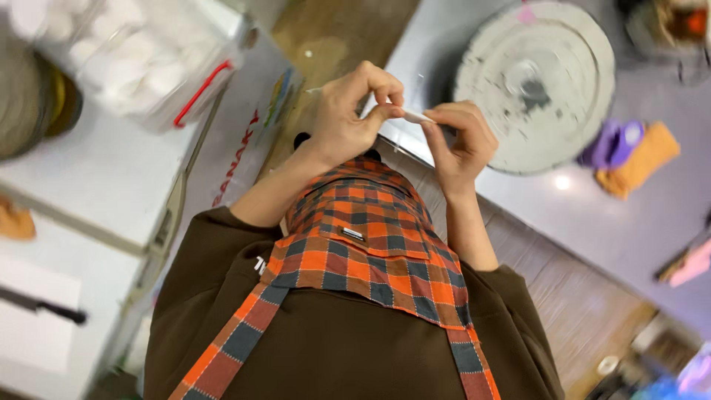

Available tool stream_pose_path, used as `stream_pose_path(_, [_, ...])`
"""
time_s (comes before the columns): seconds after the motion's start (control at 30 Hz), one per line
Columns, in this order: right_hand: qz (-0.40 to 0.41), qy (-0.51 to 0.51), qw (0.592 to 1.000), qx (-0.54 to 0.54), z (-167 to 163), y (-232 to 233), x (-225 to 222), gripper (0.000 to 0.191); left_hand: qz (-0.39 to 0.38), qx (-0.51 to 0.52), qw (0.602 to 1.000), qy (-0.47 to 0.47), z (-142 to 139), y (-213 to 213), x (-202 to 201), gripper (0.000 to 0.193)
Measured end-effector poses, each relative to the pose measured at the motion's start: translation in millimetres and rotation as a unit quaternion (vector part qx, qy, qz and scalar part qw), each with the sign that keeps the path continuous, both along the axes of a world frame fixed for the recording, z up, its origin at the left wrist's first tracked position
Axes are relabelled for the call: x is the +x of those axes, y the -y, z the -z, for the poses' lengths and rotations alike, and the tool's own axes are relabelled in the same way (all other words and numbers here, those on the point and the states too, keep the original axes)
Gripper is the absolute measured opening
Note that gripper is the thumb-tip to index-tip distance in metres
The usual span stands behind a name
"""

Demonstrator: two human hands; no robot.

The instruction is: The person repeatedly picks small white discs from a plastic container, uses a thin white stick to apply a substance to the edges, and stacks them into a layered disc. The person continues this process, adding more discs and occasionally adjusting the stack.

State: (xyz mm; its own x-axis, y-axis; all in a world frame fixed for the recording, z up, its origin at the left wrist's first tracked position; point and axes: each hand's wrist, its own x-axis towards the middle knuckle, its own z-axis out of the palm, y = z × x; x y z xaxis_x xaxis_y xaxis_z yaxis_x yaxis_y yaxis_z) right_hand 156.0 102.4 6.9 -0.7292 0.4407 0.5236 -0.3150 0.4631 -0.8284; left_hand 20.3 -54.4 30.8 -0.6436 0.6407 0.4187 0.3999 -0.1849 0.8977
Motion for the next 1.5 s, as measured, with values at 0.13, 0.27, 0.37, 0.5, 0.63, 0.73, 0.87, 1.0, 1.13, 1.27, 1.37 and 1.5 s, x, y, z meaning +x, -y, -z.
stream_pose_path(0.13, [-0.097,0.002,0.979,-0.177,15.7,13.1,-36.6,0.018,-0.038,0.079,0.984,0.152,7.4,16.2,-9.8,0.03])
stream_pose_path(0.27, [-0.121,0.071,0.955,-0.262,22.6,38.7,-78.1,0.015,-0.07,0.047,0.984,0.156,9.1,53.1,-30.4,0.027])
stream_pose_path(0.37, [-0.176,0.114,0.958,-0.196,21.6,65.5,-106.1,0.016,-0.117,-0.01,0.991,0.065,8.5,96.2,-48.6,0.035])
stream_pose_path(0.5, [-0.215,0.129,0.944,-0.214,19.6,124.8,-152.5,0.018,-0.156,-0.053,0.977,0.136,12.9,156.3,-78.8,0.038])
stream_pose_path(0.63, [-0.244,0.146,0.934,-0.216,17.4,196.4,-192.0,0.021,-0.194,-0.037,0.967,0.162,30.0,217.2,-116.5,0.033])
stream_pose_path(0.73, [-0.233,0.154,0.928,-0.248,12.6,248.5,-209.8,0.019,-0.217,-0.015,0.957,0.193,43.6,256.5,-127.8,0.028])
stream_pose_path(0.87, [-0.196,0.173,0.935,-0.24,5.3,294.6,-237.3,0.017,-0.242,0.068,0.948,0.196,52.4,299.2,-147.1,0.026])
stream_pose_path(1.0, [-0.159,0.179,0.952,-0.19,8.0,303.8,-271.0,0.016,-0.255,0.018,0.951,0.176,56.6,322.4,-160.6,0.021])
stream_pose_path(1.13, [-0.165,0.162,0.965,-0.127,8.8,271.8,-311.7,0.015,-0.268,-0.025,0.953,0.138,59.6,341.8,-170.6,0.019])
stream_pose_path(1.27, [-0.15,0.22,0.963,0.039,3.7,234.9,-367.6,0.01,-0.287,-0.075,0.951,0.082,56.5,364.9,-191.0,0.015])
stream_pose_path(1.37, [-0.158,0.221,0.952,0.142,4.6,236.4,-383.9,0.014,-0.345,-0.119,0.931,0.036,42.1,390.8,-213.0,0.017])
stream_pose_path(1.5, [-0.165,0.173,0.945,0.225,-0.9,253.9,-389.0,0.016,-0.385,-0.162,0.903,-0.102,18.0,402.1,-259.2,0.012])
